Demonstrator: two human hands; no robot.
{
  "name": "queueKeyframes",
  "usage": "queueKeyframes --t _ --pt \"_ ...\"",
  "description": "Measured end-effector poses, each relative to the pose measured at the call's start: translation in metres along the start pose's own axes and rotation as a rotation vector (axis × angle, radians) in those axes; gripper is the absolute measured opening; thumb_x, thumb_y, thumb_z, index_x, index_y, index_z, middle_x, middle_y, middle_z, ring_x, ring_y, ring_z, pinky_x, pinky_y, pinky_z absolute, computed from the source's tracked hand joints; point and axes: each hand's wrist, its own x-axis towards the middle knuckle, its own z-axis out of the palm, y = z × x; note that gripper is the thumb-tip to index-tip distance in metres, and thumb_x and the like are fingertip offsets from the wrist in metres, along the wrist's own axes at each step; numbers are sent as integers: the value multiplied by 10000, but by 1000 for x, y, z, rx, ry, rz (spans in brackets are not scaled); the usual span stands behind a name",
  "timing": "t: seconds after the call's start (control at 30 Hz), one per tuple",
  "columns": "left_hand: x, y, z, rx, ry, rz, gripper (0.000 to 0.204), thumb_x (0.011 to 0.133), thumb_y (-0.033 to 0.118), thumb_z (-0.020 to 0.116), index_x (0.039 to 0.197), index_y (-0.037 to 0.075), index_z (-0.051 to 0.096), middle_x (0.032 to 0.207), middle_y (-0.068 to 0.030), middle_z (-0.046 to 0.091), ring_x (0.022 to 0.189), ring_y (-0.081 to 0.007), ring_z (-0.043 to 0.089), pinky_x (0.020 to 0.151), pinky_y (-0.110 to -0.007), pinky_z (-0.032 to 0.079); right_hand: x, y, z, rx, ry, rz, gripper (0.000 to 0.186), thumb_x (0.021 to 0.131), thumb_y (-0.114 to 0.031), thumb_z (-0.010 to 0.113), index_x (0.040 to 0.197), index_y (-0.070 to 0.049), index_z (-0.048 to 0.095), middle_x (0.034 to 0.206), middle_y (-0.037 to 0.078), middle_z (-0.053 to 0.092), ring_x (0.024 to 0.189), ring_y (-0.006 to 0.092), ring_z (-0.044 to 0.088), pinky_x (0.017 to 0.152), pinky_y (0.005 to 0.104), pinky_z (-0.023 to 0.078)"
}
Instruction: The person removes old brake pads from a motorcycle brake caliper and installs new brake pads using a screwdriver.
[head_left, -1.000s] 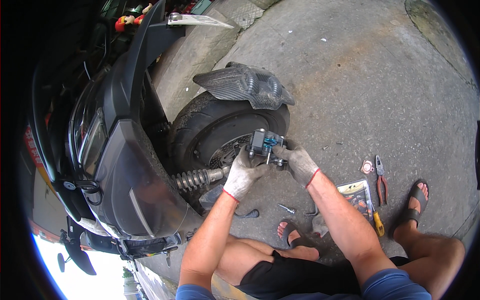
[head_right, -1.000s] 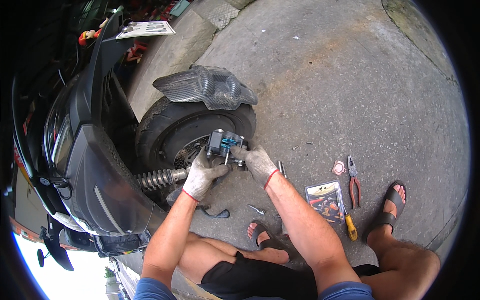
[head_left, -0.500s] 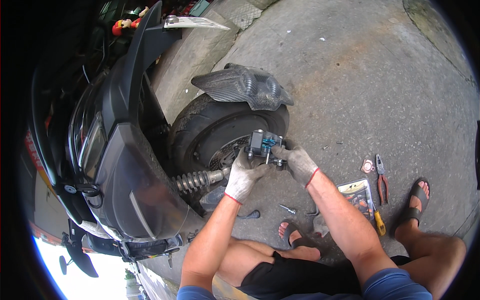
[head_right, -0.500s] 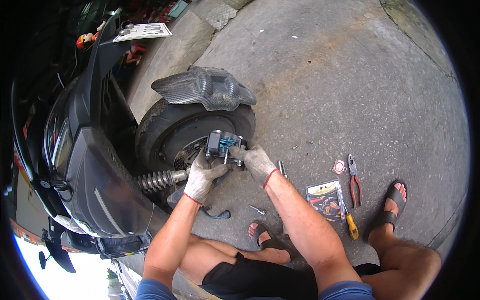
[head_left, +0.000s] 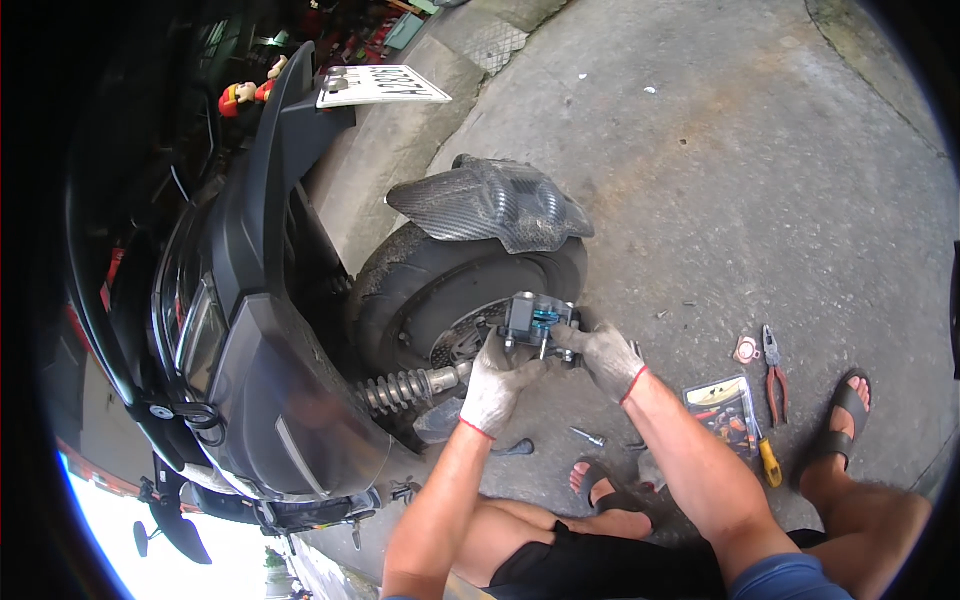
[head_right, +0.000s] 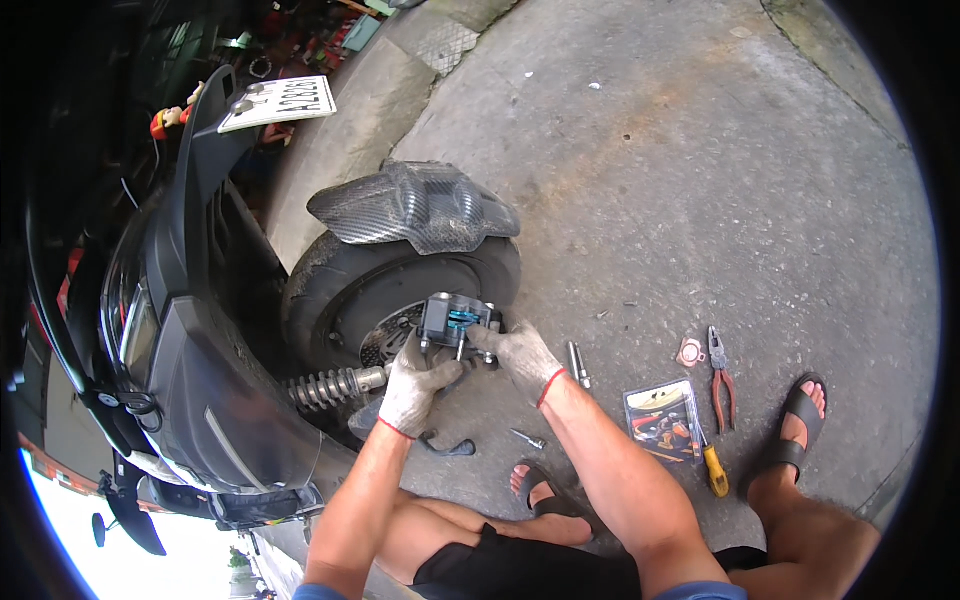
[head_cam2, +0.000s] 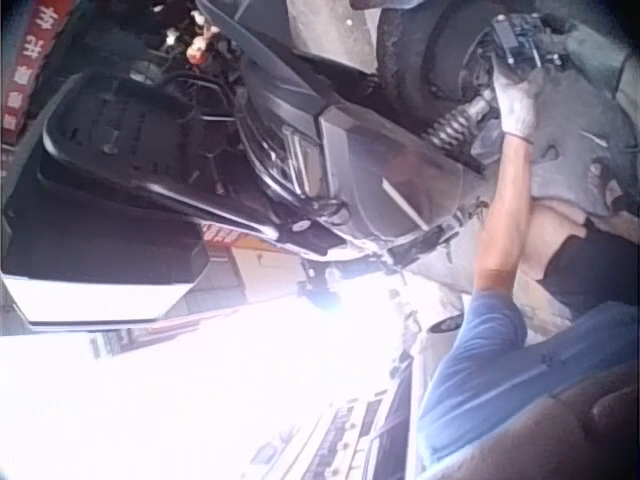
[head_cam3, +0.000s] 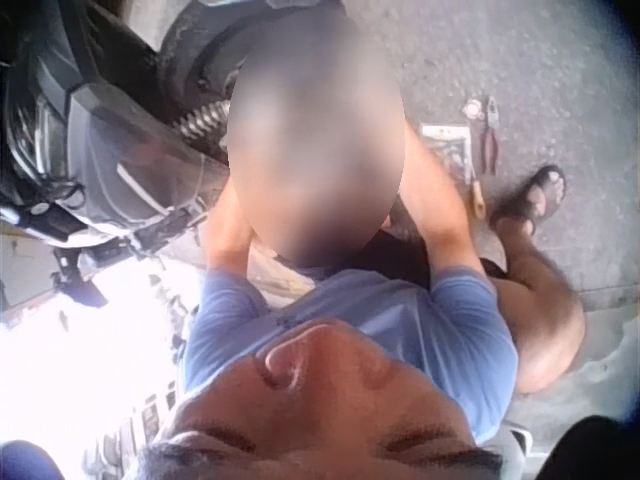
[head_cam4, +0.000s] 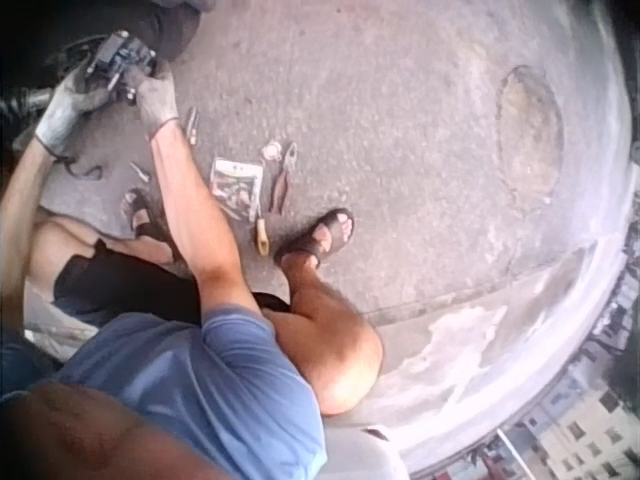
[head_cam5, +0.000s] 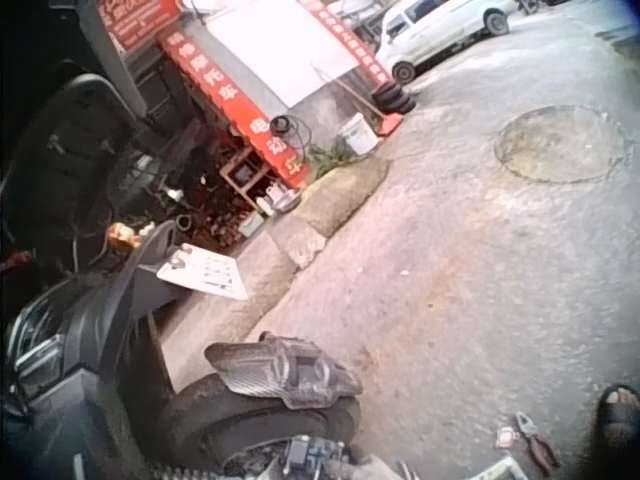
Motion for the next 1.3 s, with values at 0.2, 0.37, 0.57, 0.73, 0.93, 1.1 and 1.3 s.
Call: queueKeyframes --t 0.2,0.37,0.57,0.73,0.93,1.1,1.3 --pt "-15 5 6 -117 38 0 800 713 -138 707 1441 30 421 1324 -102 574 1230 -240 576 1016 -390 511 0 6 -2 -212 -41 -61 523 869 -232 769 1254 52 558 997 77 639 870 128 596 762 291 517" --pt "-15 -1 3 -79 66 -14 813 716 -137 702 1456 36 410 1324 -95 573 1218 -230 583 996 -374 511 -11 -1 0 -189 -54 -117 502 883 -158 744 1298 32 534 1085 92 635 977 131 578 858 290 505" --pt "-17 -3 2 -76 40 -3 782 738 -133 699 1442 48 411 1295 -97 589 1173 -212 602 919 -356 557 -12 3 2 -223 -29 -128 499 883 -92 721 1329 12 520 1117 95 633 1012 143 574 897 296 500" --pt "-17 -2 3 -82 49 -15 779 743 -143 681 1445 47 405 1286 -99 583 1174 -212 603 904 -353 565 -15 -3 4 -186 -26 -84 520 885 -107 717 1346 17 510 1152 109 640 1049 151 582 905 306 499" --pt "-19 -6 9 -58 105 31 722 770 -151 631 1431 11 390 1293 -110 560 1181 -217 600 926 -355 559 -11 0 0 -254 -17 -101 585 888 -117 710 1405 16 472 1172 119 645 1036 161 603 877 309 512" --pt "-18 -6 10 -42 106 40 695 776 -150 627 1414 -3 393 1294 -110 553 1193 -211 589 939 -349 551 -11 -9 1 -233 -44 -50 592 892 -134 714 1411 10 470 1145 108 642 961 143 611 830 299 521" --pt "-17 -7 11 -55 125 48 689 770 -127 660 1402 -9 411 1284 -99 557 1166 -190 590 954 -328 527 -7 -8 0 -240 -42 -1 565 903 -154 714 1397 -6 483 1066 76 650 897 123 608 762 282 525"
